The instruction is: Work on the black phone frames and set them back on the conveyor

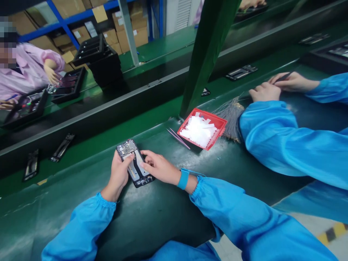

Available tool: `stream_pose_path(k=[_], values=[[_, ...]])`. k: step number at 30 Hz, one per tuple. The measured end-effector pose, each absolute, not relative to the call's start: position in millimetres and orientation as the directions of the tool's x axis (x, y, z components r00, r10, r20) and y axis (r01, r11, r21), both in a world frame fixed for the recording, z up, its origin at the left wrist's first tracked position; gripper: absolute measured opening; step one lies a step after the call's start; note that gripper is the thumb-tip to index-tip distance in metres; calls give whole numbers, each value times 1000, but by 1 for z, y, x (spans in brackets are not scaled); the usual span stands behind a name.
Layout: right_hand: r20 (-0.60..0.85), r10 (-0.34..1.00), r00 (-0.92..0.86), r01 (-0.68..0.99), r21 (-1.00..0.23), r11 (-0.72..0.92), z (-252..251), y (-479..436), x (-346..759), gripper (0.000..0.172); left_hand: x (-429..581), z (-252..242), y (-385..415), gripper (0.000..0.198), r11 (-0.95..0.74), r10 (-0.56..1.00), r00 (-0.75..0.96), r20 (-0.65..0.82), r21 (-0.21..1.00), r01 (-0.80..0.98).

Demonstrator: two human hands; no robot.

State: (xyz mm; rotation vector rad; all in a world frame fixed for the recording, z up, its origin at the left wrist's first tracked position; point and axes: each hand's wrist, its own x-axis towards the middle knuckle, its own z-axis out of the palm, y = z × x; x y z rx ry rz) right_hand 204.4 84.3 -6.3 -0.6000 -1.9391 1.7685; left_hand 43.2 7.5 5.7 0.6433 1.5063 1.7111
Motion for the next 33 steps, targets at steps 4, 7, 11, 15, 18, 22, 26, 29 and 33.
stream_pose_path(k=[4, 7, 11, 15, 18, 22, 26, 29, 33], values=[[37, 561, -827, 57, -987, 148, -12, 84, 206, 51, 41, 0, 8, 44, 6, 796, -594, -117, 982, -186], [20, 563, -826, 64, -990, 129, -12, 84, 206, 54, 41, -1, 8, 45, 15, 795, -594, -122, 983, -181], [-21, 567, -823, 52, -998, 40, -12, 85, 205, 57, 39, 1, 10, 48, 38, 817, -560, -137, 982, -185], [-88, 646, -759, -2, -991, -137, -14, 91, 206, 65, 38, 3, 7, 54, 37, 859, -497, -127, 982, -187], [-152, 745, -649, -53, -968, -244, -16, 98, 208, 75, 33, 1, 4, 50, 195, 928, -287, -239, 965, -175], [-173, 698, -694, -13, -967, -253, -13, 105, 209, 87, 2, -2, 15, 38, 206, 915, -357, -190, 979, 7], [-125, 651, -749, 40, -989, -143, -9, 102, 208, 78, -56, 9, 34, 40, 145, 852, -523, -28, 972, 184], [-108, 670, -735, 59, -994, -95, -5, 99, 208, 79, -105, 21, 32, 60, 261, 774, -619, 131, 826, 500], [-100, 597, -796, 59, -994, -88, 1, 97, 212, 67, -169, 32, -5, 73, 668, 521, -820, 235, 486, 564]])
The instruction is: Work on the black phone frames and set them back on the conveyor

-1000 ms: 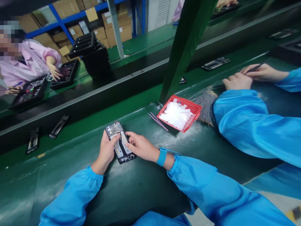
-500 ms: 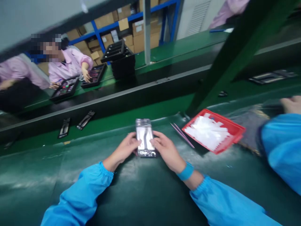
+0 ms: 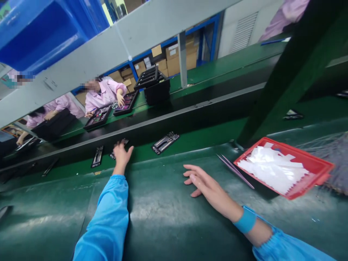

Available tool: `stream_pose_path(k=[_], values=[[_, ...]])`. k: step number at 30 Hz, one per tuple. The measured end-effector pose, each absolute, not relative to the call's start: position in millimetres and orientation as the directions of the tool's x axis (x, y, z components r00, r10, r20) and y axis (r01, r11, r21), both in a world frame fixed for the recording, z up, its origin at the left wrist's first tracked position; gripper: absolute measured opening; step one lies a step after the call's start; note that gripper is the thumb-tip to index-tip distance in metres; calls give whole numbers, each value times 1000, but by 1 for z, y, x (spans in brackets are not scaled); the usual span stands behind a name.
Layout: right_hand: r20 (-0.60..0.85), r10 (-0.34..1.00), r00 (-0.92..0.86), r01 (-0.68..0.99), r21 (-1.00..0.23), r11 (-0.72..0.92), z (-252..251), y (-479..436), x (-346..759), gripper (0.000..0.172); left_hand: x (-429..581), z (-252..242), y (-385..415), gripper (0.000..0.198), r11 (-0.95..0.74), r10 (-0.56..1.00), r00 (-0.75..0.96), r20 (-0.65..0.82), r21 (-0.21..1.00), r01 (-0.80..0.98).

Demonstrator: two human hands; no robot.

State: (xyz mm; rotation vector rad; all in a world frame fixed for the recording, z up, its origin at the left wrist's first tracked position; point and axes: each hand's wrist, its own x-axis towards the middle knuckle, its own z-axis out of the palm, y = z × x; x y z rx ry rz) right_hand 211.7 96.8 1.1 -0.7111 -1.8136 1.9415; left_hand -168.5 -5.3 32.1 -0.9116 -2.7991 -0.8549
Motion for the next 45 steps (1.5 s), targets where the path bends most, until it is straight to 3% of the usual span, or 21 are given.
stream_pose_path(k=[3, 6, 11, 15, 19, 22, 26, 30, 32, 34, 35, 38, 41, 43, 45], values=[[2, 516, -856, -8, -1000, -8, 3, 97, 214, 51, -201, 36, -34, 78, 755, 427, -885, 184, 466, 462], [88, 450, -889, -36, -992, 123, 1, 98, 214, 47, -214, 36, -46, 76, 771, 408, -904, 127, 482, 416], [-4, 465, -885, 59, -993, 105, 0, 96, 207, 53, -198, 45, -41, 98, 715, 408, -905, 120, 575, 398], [18, 522, -853, 74, -985, 155, 0, 90, 205, 39, -135, 42, -15, 71, 542, 576, -816, 40, 729, 419], [166, 610, -775, 64, -939, 337, 3, 88, 208, 31, -23, 10, 4, 46, 369, 786, -612, -93, 864, 342], [256, 707, -659, 133, -886, 445, 2, 92, 210, 16, 42, -8, -1, 38, 163, 854, -519, 36, 929, 333], [413, 789, -454, 219, -807, 549, 0, 100, 211, 20, 56, -12, -12, 18, 18, 880, -408, 245, 839, 544], [578, 644, -501, 208, -642, 738, -1, 104, 213, 31, 35, -14, -9, 16, -167, 897, -188, 400, 700, 695], [587, 595, -549, 195, -602, 774, -1, 104, 213, 26, 29, -17, -6, 18, -168, 895, -171, 412, 666, 727], [575, 550, -605, 163, -587, 793, -2, 103, 213, 11, 26, -20, -4, 18, -107, 887, -236, 397, 674, 730], [565, 512, -647, 139, -573, 808, -2, 102, 212, 3, 26, -20, -4, 20, -81, 886, -270, 377, 699, 710], [532, 404, -745, 83, -526, 846, -4, 100, 211, 17, 26, -20, -2, 32, -51, 898, -339, 281, 831, 554], [517, 391, -761, 107, -494, 863, -4, 99, 212, 16, 26, -19, 1, 41, -39, 915, -375, 150, 957, 289], [530, 390, -753, 127, -464, 877, -3, 100, 212, 13, 26, -20, 3, 44, -19, 940, -333, 77, 984, 175], [537, 373, -757, 121, -445, 887, -2, 102, 213, 16, 25, -21, 2, 45, -8, 960, -274, 56, 985, 173]])
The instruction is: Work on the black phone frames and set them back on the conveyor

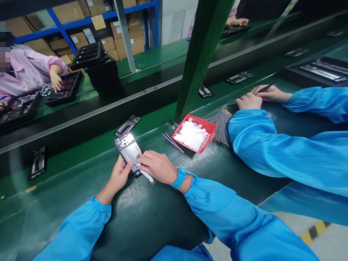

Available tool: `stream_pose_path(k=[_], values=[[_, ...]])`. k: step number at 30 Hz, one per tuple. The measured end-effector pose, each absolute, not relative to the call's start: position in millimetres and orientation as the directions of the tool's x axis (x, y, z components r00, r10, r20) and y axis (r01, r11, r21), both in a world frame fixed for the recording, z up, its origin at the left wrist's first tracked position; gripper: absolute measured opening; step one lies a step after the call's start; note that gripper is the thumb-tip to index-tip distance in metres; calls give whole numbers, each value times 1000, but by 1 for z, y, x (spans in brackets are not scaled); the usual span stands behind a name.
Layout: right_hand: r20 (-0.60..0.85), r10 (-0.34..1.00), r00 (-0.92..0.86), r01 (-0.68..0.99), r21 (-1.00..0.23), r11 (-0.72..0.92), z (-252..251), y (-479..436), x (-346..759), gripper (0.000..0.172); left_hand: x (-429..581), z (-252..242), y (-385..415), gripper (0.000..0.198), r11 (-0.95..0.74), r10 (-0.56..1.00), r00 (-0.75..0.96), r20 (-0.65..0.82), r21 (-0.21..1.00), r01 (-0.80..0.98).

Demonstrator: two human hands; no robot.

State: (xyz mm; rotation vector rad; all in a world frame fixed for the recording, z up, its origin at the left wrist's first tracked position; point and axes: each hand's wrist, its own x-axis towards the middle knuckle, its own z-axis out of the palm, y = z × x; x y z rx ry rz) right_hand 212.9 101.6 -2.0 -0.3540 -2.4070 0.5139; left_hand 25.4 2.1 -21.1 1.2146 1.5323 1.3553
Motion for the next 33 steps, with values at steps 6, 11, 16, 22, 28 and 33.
stream_pose_path(k=[6, 11, 16, 22, 28, 33], values=[[481, 328, -813, 111, -425, 899, 14, 103, 209, 19, 25, -27, -4, 46, -12, 938, -328, 109, 958, 286], [433, 643, -632, 363, -568, 739, 45, 137, 251, 10, 26, -30, 2, 45, -32, 879, -449, 160, 959, 280], [415, 875, -249, 863, -315, 395, 60, 190, 316, 13, 27, -27, 10, 51, -69, 859, -496, 127, 989, 132], [582, 471, -663, 433, -215, 875, 43, 141, 258, 53, 33, -14, 10, 59, -110, 863, -499, 81, 994, -28], [590, 374, -715, -38, -568, 822, 13, 95, 211, 22, 32, -1, 7, 44, -50, 889, -445, -108, 943, -329], [520, 615, -592, 249, -608, 754, 13, 102, 220, 15, 30, 1, 7, 40, -3, 913, -405, -45, 993, -116]])
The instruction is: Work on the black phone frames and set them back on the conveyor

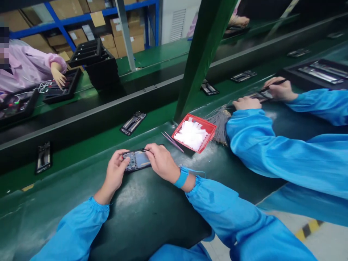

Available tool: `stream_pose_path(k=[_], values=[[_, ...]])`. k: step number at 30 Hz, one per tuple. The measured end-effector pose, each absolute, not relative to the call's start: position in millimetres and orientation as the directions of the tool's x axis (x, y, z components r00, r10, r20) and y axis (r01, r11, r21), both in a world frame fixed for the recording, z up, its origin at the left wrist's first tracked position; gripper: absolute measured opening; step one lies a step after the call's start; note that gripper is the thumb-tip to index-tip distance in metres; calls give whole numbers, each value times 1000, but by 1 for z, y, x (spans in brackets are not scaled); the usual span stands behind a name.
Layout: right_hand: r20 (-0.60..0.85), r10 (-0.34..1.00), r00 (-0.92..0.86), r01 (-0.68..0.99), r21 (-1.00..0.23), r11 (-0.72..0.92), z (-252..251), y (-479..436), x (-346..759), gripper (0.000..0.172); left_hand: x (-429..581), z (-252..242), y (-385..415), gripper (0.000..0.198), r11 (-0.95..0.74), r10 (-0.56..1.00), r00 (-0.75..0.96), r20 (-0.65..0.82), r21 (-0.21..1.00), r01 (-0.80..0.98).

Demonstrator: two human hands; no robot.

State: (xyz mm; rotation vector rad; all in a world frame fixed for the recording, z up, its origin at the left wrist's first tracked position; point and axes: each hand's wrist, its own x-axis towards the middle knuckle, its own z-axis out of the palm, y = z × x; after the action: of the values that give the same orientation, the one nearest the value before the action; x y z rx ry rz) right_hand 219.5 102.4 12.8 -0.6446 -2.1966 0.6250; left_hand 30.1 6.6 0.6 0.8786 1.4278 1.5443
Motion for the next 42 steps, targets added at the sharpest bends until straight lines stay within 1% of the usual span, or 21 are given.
stream_pose_path(k=[2, 4, 6, 8, 10, 13, 17, 22, 25, 29, 34, 42], values=[[520, 617, -591, 288, -578, 763, 13, 100, 219, 15, 32, 1, 6, 46, 10, 950, -310, -25, 999, -49], [550, 577, -603, 273, -538, 798, 12, 96, 217, 17, 34, 1, 5, 49, 23, 962, -272, -26, 1000, -13], [584, 542, -604, 237, -517, 822, 9, 92, 215, 18, 36, 2, 4, 50, 48, 962, -266, -60, 997, -54], [600, 534, -596, 209, -526, 824, 6, 91, 215, 17, 36, 3, 4, 53, 68, 961, -255, -107, 985, -157], [605, 529, -596, 188, -535, 824, 4, 91, 215, 16, 37, 3, 3, 54, 69, 962, -248, -118, 978, -199], [601, 521, -606, 178, -536, 825, 2, 91, 215, 17, 41, 6, 0, 53, 89, 957, -264, -121, 987, -132], [583, 510, -633, 217, -499, 839, 4, 89, 215, 18, 46, 11, -3, 62, 163, 943, -277, -186, 981, -103], [601, 427, -676, 175, -432, 885, 8, 87, 215, 16, 47, 13, -1, 52, 149, 930, -326, -171, 985, -91], [606, 410, -682, 193, -392, 900, 11, 87, 217, 16, 47, 13, -1, 52, 140, 927, -339, -164, 986, -93], [649, 413, -639, 175, -400, 900, 10, 88, 217, 17, 46, 14, -2, 58, 136, 934, -319, -158, 987, -90], [657, 396, -641, 168, -383, 908, 10, 88, 217, 17, 47, 14, -2, 53, 149, 930, -325, -173, 984, -97], [674, 387, -629, 166, -370, 914, 12, 86, 217, 19, 48, 13, -4, 50, 132, 922, -356, -152, 988, -80]])
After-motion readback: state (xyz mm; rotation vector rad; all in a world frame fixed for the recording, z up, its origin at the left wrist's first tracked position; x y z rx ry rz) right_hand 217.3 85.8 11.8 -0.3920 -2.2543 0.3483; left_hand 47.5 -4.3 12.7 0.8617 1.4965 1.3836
